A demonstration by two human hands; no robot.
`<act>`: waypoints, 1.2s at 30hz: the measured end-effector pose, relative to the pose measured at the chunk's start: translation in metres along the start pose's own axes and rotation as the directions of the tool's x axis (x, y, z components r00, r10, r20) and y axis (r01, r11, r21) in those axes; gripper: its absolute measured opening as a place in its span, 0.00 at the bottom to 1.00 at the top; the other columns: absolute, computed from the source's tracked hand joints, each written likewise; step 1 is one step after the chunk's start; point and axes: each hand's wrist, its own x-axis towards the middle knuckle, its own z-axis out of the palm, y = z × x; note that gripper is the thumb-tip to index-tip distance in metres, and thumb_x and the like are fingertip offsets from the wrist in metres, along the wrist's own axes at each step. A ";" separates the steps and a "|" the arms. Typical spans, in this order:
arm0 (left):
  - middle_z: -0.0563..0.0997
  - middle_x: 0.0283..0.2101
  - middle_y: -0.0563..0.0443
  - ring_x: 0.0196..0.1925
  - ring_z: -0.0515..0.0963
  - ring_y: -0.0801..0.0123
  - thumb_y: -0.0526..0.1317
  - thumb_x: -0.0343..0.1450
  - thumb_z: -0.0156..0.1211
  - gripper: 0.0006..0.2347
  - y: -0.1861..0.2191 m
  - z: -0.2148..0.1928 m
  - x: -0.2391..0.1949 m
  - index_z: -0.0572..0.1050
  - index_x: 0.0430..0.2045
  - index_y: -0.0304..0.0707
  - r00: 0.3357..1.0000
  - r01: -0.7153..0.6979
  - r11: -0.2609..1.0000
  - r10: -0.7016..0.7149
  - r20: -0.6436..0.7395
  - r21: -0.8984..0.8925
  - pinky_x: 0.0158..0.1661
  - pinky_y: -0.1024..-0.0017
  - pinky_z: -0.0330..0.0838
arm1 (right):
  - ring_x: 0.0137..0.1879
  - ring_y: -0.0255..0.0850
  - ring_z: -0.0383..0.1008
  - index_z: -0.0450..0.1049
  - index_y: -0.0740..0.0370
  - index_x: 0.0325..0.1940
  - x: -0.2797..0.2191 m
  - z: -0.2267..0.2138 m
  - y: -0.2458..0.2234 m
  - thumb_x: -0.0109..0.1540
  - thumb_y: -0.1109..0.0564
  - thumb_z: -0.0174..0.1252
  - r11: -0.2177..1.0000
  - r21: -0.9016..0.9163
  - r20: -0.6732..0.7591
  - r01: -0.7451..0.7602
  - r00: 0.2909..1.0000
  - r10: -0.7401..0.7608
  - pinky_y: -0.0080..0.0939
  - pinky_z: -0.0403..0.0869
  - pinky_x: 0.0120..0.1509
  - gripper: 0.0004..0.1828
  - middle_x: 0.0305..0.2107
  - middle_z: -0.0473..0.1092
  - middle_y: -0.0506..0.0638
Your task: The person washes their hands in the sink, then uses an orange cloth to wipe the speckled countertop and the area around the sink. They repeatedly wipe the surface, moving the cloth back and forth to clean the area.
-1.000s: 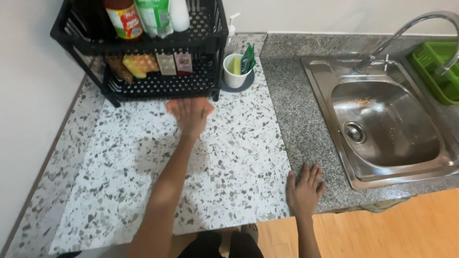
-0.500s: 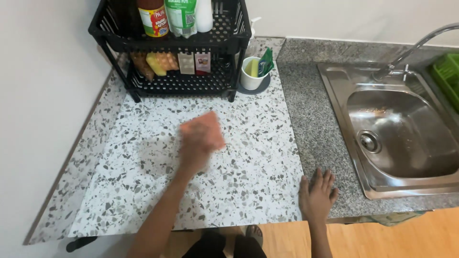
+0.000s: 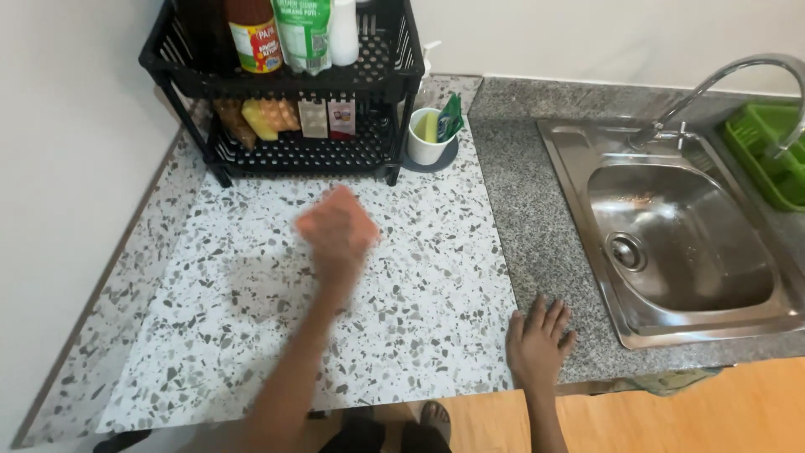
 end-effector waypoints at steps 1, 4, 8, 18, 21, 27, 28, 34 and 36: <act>0.67 0.19 0.56 0.17 0.64 0.76 0.21 0.66 0.51 0.11 0.022 0.004 -0.011 0.67 0.17 0.37 0.991 0.068 0.983 -0.048 0.122 -0.172 0.12 0.85 0.56 | 0.84 0.52 0.23 0.39 0.55 0.82 -0.001 0.002 0.004 0.67 0.32 0.26 1.000 -0.011 0.001 0.008 1.000 -0.008 0.64 0.27 0.80 0.43 0.79 0.33 0.58; 0.66 0.36 0.49 0.37 0.66 0.66 0.31 0.65 0.54 0.10 0.016 0.033 -0.094 0.63 0.38 0.36 0.879 0.020 0.984 -0.103 0.465 0.179 0.36 0.66 0.61 | 0.84 0.53 0.25 0.41 0.56 0.82 -0.003 0.011 0.017 0.68 0.32 0.27 0.999 -0.021 -0.020 0.035 0.999 -0.036 0.65 0.28 0.80 0.42 0.79 0.35 0.60; 0.35 0.79 0.39 0.79 0.31 0.39 0.76 0.70 0.26 0.40 0.007 0.039 -0.199 0.43 0.73 0.55 0.674 -0.563 0.701 0.084 0.734 0.437 0.71 0.33 0.23 | 0.84 0.54 0.26 0.43 0.55 0.82 0.005 0.019 0.027 0.68 0.32 0.28 0.997 -0.019 -0.062 0.070 0.996 -0.071 0.65 0.28 0.80 0.42 0.78 0.37 0.60; 0.23 0.79 0.44 0.79 0.27 0.38 0.38 0.61 0.67 0.51 0.022 -0.050 -0.260 0.34 0.77 0.62 0.458 -0.786 0.520 0.125 0.880 0.335 0.69 0.30 0.33 | 0.84 0.54 0.29 0.46 0.54 0.81 0.014 0.031 0.045 0.68 0.33 0.32 0.993 -0.041 -0.090 0.110 0.989 -0.114 0.66 0.31 0.80 0.41 0.79 0.39 0.58; 0.47 0.80 0.57 0.80 0.38 0.39 0.50 0.52 0.73 0.52 0.009 -0.062 -0.272 0.50 0.75 0.58 0.414 -0.788 0.576 0.234 0.879 0.218 0.71 0.30 0.34 | 0.84 0.55 0.29 0.45 0.54 0.82 0.013 0.034 0.049 0.68 0.33 0.31 0.991 -0.067 -0.093 0.117 0.988 -0.123 0.67 0.31 0.79 0.41 0.79 0.39 0.59; 0.75 0.21 0.59 0.27 0.78 0.72 0.12 0.62 0.38 0.20 0.107 -0.073 -0.112 0.76 0.17 0.36 0.475 -0.014 0.998 -0.045 0.879 0.059 0.35 0.80 0.84 | 0.84 0.52 0.24 0.41 0.54 0.82 -0.002 0.010 0.026 0.68 0.30 0.24 0.995 -0.017 -0.023 0.097 0.995 -0.098 0.64 0.26 0.80 0.43 0.79 0.35 0.58; 0.80 0.36 0.51 0.50 0.77 0.71 0.24 0.67 0.51 0.13 0.123 -0.076 -0.082 0.80 0.19 0.44 0.297 0.258 0.947 -0.264 0.918 0.189 0.37 0.83 0.87 | 0.84 0.53 0.25 0.42 0.55 0.82 -0.002 0.012 0.027 0.68 0.30 0.25 0.994 -0.027 -0.038 0.107 0.993 -0.108 0.64 0.28 0.80 0.43 0.79 0.36 0.59; 0.87 0.46 0.46 0.32 0.82 0.66 0.35 0.73 0.57 0.12 0.057 -0.063 -0.074 0.83 0.50 0.45 0.544 0.502 0.862 -0.254 0.799 -0.068 0.30 0.72 0.74 | 0.85 0.55 0.31 0.47 0.51 0.83 0.005 0.024 0.042 0.71 0.26 0.30 0.991 -0.094 -0.050 0.093 0.994 -0.098 0.65 0.32 0.82 0.42 0.79 0.42 0.60; 0.86 0.51 0.45 0.50 0.86 0.57 0.36 0.70 0.63 0.16 0.029 -0.065 -0.090 0.81 0.53 0.39 0.629 0.568 0.801 -0.273 0.728 -0.190 0.46 0.61 0.80 | 0.85 0.55 0.32 0.48 0.50 0.83 0.004 0.021 0.039 0.71 0.27 0.31 0.992 -0.087 -0.064 0.091 0.993 -0.097 0.65 0.33 0.82 0.42 0.79 0.43 0.59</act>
